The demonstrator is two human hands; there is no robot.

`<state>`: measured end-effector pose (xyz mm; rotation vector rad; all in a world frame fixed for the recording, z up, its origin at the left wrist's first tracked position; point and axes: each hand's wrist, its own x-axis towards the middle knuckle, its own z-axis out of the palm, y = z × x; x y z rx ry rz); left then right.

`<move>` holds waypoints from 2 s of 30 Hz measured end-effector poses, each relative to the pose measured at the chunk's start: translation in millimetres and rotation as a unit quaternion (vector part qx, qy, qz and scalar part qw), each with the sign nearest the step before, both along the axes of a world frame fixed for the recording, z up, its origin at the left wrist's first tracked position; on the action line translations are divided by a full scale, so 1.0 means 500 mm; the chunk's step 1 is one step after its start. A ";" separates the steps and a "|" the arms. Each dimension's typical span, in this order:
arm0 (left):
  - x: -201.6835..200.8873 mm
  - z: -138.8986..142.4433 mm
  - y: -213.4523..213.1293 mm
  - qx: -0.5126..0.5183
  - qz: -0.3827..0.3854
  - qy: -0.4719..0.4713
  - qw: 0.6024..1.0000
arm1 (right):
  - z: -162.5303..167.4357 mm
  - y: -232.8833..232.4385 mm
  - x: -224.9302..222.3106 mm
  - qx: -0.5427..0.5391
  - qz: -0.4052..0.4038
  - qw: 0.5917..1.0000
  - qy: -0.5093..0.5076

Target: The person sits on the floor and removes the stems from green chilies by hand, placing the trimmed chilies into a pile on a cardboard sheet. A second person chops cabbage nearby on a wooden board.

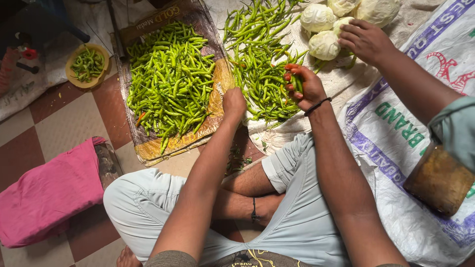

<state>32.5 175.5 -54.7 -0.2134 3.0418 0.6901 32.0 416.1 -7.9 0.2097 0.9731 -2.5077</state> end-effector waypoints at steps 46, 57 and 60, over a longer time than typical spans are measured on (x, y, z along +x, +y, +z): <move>0.102 0.120 -0.017 0.341 -0.186 0.263 0.883 | -0.010 -0.130 0.036 0.297 -0.006 0.954 -0.036; 0.021 0.017 -0.042 0.666 0.015 -0.177 0.724 | -0.050 -0.129 0.023 0.423 0.000 0.874 0.240; -0.003 0.011 -0.034 0.525 -0.057 -0.159 0.834 | -0.029 -0.105 0.020 0.385 -0.025 0.907 0.170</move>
